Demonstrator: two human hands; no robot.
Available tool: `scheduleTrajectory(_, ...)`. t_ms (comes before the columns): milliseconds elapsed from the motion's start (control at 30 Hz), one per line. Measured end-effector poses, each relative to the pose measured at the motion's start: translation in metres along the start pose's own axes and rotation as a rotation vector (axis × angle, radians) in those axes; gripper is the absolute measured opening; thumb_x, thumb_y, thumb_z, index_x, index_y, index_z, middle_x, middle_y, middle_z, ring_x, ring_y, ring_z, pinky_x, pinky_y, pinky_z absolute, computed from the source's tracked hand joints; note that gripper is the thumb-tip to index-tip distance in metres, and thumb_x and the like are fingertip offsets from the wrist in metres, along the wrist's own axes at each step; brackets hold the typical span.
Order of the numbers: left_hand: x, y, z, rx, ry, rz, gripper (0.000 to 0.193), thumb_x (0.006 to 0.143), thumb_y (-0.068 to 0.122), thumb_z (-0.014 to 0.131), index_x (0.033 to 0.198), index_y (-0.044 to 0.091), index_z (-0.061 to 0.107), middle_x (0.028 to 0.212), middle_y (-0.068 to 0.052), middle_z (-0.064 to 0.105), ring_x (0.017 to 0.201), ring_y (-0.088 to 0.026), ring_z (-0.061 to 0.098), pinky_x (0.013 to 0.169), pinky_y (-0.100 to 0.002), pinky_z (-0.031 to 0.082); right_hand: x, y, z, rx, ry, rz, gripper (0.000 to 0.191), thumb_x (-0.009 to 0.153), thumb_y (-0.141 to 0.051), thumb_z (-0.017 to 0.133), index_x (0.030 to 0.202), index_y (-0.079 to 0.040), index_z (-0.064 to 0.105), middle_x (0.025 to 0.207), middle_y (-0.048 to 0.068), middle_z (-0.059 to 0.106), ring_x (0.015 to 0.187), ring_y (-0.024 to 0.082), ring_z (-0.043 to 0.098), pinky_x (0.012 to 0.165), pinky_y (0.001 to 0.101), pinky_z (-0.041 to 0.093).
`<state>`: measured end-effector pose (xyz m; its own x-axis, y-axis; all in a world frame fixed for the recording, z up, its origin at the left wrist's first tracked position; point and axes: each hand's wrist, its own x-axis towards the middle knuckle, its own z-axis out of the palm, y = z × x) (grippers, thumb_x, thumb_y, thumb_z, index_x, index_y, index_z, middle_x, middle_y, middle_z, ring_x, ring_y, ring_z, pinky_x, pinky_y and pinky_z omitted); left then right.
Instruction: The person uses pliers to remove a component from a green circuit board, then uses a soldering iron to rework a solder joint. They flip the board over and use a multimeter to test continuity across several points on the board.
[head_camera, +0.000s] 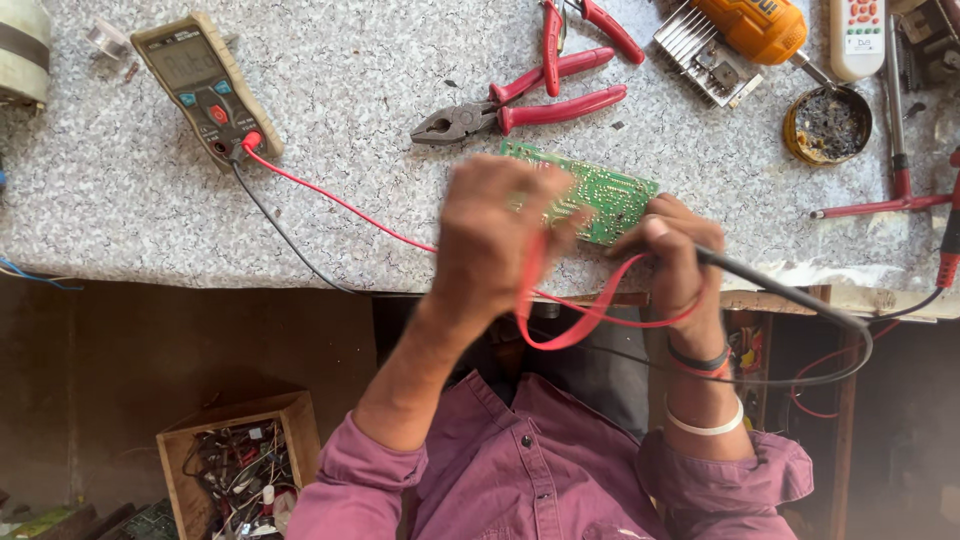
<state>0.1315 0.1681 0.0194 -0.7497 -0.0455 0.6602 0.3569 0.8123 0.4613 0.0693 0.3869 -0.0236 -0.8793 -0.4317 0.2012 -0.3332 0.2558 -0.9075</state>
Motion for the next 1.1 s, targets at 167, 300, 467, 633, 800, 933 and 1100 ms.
scheduleTrajectory(167, 0.012, 0.039, 0.024, -0.135, -0.174, 0.301, 0.022, 0.099, 0.018, 0.071, 0.12, 0.012, 0.069, 0.117, -0.005, 0.06, 0.114, -0.022, 0.06, 0.103, -0.035, 0.051, -0.003, 0.021, 0.002, -0.188, -0.028, -0.356, 0.027, 0.095, -0.024, 0.063, 0.093, 0.002, 0.058, 0.092, 0.011, 0.057, 0.08, 0.028, 0.05, 0.077, 0.0419, 0.042)
scheduleTrajectory(300, 0.012, 0.059, 0.034, -0.2, -0.222, 0.296, 0.03, 0.092, 0.017, 0.068, 0.122, 0.013, 0.071, 0.12, -0.004, 0.057, 0.119, -0.023, 0.058, 0.102, -0.039, 0.051, -0.009, 0.029, -0.001, -0.346, 0.002, -0.402, 0.038, 0.09, -0.025, 0.071, 0.115, 0.001, 0.059, 0.115, 0.016, 0.06, 0.102, 0.033, 0.057, 0.092, 0.0446, 0.047)
scheduleTrajectory(467, 0.015, 0.057, 0.03, -0.081, -0.212, 0.204, 0.032, 0.093, 0.02, 0.07, 0.123, 0.01, 0.071, 0.112, -0.003, 0.057, 0.11, -0.022, 0.059, 0.099, -0.038, 0.053, -0.019, 0.007, -0.007, 0.107, -0.059, -0.162, 0.075, 0.086, -0.032, 0.081, 0.146, 0.0, 0.05, 0.132, 0.013, 0.059, 0.118, 0.023, 0.059, 0.1, 0.0364, 0.05)
scheduleTrajectory(633, 0.011, 0.042, 0.017, 0.041, -0.186, 0.194, 0.034, 0.09, 0.018, 0.071, 0.124, 0.012, 0.073, 0.109, -0.002, 0.059, 0.104, -0.02, 0.061, 0.09, -0.037, 0.052, -0.017, 0.0, -0.013, 0.51, -0.052, -0.043, 0.076, 0.092, -0.04, 0.076, 0.149, 0.001, 0.046, 0.115, 0.007, 0.062, 0.102, 0.014, 0.062, 0.091, 0.029, 0.051)
scheduleTrajectory(800, -0.006, 0.026, 0.02, -0.049, -0.105, 0.202, 0.03, 0.094, 0.019, 0.08, 0.121, 0.012, 0.071, 0.101, -0.003, 0.063, 0.091, -0.021, 0.064, 0.082, -0.036, 0.055, -0.02, 0.014, -0.005, 0.49, 0.223, 0.01, 0.049, 0.1, -0.037, 0.063, 0.121, 0.006, 0.071, 0.103, 0.009, 0.073, 0.093, 0.016, 0.066, 0.087, 0.0293, 0.052)
scheduleTrajectory(933, -0.015, -0.004, 0.013, -0.403, 0.004, -0.181, 0.035, 0.095, 0.016, 0.084, 0.125, 0.01, 0.065, 0.11, -0.005, 0.07, 0.096, -0.019, 0.071, 0.079, -0.029, 0.059, -0.016, 0.01, -0.003, 0.507, 0.194, -0.095, 0.029, 0.103, -0.026, 0.074, 0.116, -0.001, 0.066, 0.104, 0.009, 0.068, 0.092, 0.017, 0.066, 0.087, 0.0304, 0.052)
scheduleTrajectory(1100, -0.025, -0.029, -0.013, -0.354, -0.056, -0.246, 0.038, 0.083, 0.016, 0.091, 0.117, 0.009, 0.074, 0.095, -0.004, 0.073, 0.087, -0.019, 0.068, 0.076, -0.032, 0.055, -0.009, -0.019, -0.003, 0.09, 0.04, -0.089, 0.026, 0.1, -0.017, 0.071, 0.119, 0.0, 0.072, 0.104, 0.009, 0.071, 0.104, 0.019, 0.059, 0.097, 0.0311, 0.048)
